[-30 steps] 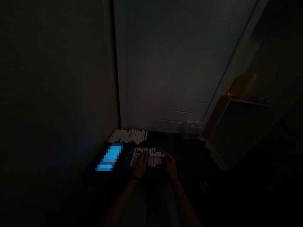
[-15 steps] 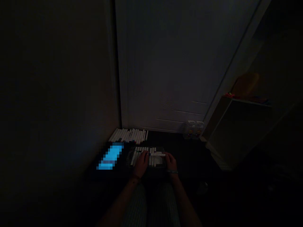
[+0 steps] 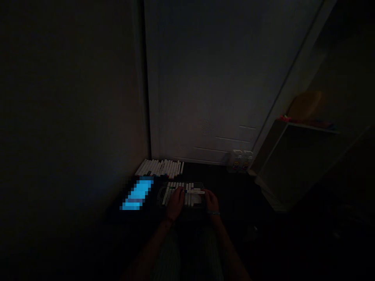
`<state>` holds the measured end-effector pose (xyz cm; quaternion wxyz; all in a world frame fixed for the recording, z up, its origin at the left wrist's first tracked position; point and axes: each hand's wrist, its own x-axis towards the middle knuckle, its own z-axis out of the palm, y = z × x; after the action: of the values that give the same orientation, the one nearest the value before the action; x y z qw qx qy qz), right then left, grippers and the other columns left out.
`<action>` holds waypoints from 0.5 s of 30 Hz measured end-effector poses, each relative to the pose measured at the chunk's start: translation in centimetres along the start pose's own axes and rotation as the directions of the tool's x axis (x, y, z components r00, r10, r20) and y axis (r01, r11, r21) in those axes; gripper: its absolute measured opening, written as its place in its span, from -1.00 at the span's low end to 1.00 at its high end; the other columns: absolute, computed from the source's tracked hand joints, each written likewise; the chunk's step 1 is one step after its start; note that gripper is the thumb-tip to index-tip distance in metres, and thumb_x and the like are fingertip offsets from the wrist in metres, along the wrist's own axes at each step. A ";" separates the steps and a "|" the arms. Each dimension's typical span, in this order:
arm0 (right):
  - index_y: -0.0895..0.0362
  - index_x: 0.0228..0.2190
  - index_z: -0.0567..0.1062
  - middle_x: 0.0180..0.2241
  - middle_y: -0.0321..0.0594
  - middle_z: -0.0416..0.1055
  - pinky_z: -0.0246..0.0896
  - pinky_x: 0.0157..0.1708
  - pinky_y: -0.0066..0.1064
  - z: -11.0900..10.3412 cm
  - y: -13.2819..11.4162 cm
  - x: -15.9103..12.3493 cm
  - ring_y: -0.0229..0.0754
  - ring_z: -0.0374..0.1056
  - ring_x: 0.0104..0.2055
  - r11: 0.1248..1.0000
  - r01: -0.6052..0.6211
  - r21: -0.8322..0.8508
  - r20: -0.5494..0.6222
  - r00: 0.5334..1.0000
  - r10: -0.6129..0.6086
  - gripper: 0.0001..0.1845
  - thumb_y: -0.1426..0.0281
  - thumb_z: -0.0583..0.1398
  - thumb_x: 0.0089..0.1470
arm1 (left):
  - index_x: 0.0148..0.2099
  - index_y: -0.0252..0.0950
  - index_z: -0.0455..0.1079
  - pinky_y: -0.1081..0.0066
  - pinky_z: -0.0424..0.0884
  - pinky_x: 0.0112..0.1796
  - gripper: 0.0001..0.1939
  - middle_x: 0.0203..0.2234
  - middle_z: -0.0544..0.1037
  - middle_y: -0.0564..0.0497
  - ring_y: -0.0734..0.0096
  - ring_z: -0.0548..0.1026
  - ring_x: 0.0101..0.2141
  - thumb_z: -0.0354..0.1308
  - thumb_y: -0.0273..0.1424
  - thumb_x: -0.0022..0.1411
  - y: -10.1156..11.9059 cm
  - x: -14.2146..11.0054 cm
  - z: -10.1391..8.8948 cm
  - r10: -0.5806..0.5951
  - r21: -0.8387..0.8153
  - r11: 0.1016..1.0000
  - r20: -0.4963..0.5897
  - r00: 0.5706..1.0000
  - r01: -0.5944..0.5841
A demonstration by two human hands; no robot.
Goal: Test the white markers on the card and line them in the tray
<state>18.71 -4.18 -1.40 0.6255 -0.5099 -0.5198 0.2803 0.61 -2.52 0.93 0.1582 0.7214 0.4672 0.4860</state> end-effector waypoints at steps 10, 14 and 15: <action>0.13 -0.29 0.49 -0.27 -0.18 0.46 0.20 -0.17 -0.34 -0.1 0.0 0.1 -0.12 0.33 -0.18 0.998 -0.019 0.051 0.013 1.000 0.019 -0.64 0.17 0.06 0.01 | -0.20 -0.21 0.24 0.34 0.34 -0.29 -0.80 -0.36 0.45 0.00 0.34 0.43 -0.31 -0.18 -0.36 0.22 -0.2 0.0 0.1 0.003 0.018 1.000 -0.022 1.000 -0.003; 0.12 -0.28 0.49 -0.26 -0.18 0.46 0.20 -0.17 -0.34 0.0 -0.1 0.0 -0.12 0.33 -0.18 0.998 -0.040 0.049 0.007 0.999 0.039 -0.64 0.16 0.08 -0.01 | -0.18 -0.22 0.23 0.32 0.33 -0.27 -0.79 -0.34 0.44 -0.01 0.32 0.42 -0.29 -0.19 -0.35 0.23 -0.3 0.0 0.1 0.010 0.023 1.000 -0.003 1.000 -0.010; 0.12 -0.29 0.50 -0.27 -0.18 0.46 0.20 -0.17 -0.33 0.0 -0.1 0.0 -0.11 0.33 -0.18 0.998 -0.039 0.041 -0.002 0.999 0.039 -0.64 0.15 0.09 -0.01 | -0.18 -0.22 0.23 0.32 0.32 -0.26 -0.79 -0.33 0.44 -0.02 0.32 0.41 -0.28 -0.19 -0.35 0.23 -0.3 0.0 0.1 0.011 0.024 1.000 -0.004 1.000 -0.011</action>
<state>18.71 -4.17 -1.32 0.6307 -0.5075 -0.5031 0.3025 0.51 -2.33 0.66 0.1459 0.7248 0.4692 0.4829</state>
